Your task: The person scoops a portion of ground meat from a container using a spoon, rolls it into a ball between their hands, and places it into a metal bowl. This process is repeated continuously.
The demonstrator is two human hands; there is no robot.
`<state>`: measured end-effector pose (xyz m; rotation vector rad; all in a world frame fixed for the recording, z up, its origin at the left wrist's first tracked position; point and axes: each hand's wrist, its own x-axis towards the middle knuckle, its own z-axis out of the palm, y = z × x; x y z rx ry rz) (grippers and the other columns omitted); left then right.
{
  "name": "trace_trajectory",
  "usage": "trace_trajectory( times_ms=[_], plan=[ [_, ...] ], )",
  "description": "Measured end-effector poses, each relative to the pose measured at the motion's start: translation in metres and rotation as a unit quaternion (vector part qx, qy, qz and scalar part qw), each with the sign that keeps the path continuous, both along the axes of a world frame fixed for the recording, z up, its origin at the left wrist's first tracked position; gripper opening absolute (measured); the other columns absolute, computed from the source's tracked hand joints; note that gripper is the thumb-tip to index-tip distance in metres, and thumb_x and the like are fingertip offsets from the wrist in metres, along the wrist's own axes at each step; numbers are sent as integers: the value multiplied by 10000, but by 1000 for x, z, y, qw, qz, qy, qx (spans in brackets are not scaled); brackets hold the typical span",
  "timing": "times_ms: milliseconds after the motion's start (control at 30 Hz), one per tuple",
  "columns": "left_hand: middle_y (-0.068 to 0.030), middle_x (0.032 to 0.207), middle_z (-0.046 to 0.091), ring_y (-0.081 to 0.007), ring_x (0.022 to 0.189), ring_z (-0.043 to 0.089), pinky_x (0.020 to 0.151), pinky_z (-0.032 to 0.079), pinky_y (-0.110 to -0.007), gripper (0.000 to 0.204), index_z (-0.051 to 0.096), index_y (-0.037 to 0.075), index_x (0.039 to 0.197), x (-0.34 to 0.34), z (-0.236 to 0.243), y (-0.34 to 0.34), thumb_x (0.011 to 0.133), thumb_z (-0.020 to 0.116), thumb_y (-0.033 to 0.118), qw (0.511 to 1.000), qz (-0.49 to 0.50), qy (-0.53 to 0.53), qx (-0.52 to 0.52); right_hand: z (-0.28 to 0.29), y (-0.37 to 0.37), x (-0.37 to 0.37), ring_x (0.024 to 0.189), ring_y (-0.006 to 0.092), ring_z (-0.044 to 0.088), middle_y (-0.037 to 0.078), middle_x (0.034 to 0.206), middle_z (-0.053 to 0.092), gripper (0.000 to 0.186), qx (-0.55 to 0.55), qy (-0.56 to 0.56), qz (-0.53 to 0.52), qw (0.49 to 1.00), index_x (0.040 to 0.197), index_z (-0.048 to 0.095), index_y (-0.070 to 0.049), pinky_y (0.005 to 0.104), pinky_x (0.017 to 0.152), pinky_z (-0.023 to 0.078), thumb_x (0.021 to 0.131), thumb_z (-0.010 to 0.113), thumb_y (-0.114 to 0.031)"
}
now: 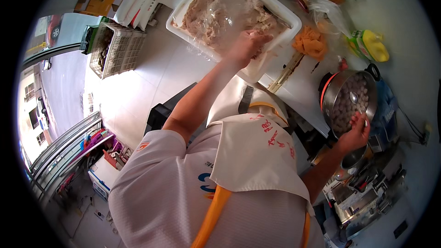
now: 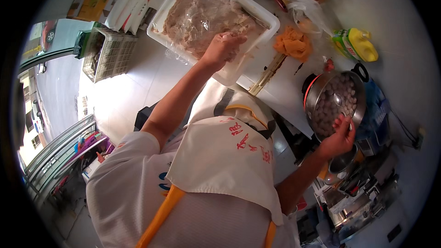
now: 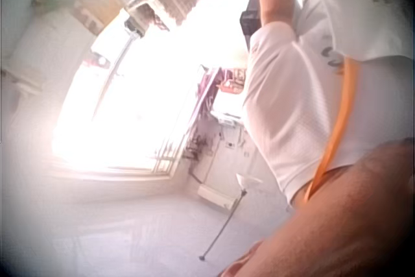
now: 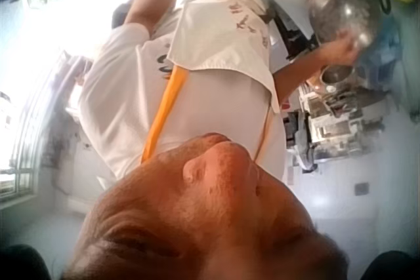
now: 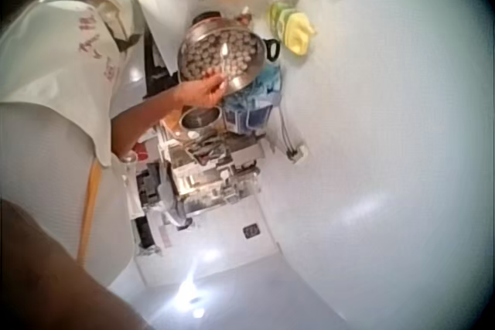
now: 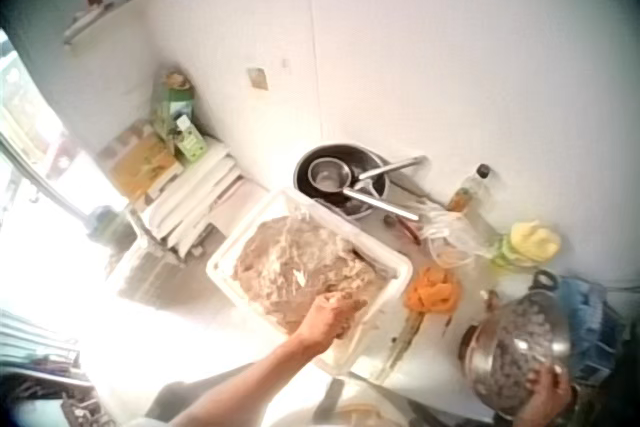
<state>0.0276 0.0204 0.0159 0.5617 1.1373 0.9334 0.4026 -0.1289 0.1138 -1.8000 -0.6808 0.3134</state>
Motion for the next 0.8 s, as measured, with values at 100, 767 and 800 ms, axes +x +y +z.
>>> trace_trajectory(
  times_ms=[100, 767, 800],
  plan=[
    [43, 588, 476, -81, 463, 399, 438, 294, -300, 346, 527, 159, 678, -5, -12, -2, 920, 774, 153, 999, -3, 10, 33, 0, 1, 2, 779, 141, 684, 140, 966, 788, 266, 7, -5, 5, 1000, 1112, 738, 57, 269, 710, 525, 1021, 739, -193],
    [55, 584, 479, -53, 495, 380, 465, 291, -268, 383, 549, 161, 655, -11, -2, 4, 954, 780, 225, 997, -43, -59, 18, 14, 4, -6, 783, 129, 670, 139, 982, 782, 259, 22, 1, 23, 999, 1144, 732, 59, 256, 703, 508, 1036, 720, -176],
    [57, 587, 478, -48, 496, 386, 463, 292, -270, 386, 538, 163, 642, -11, -3, 3, 941, 781, 194, 997, -43, -47, 31, 17, 5, -8, 782, 129, 667, 141, 981, 781, 257, 28, 5, 23, 999, 1144, 731, 59, 255, 701, 506, 1036, 720, -174]
  ],
)
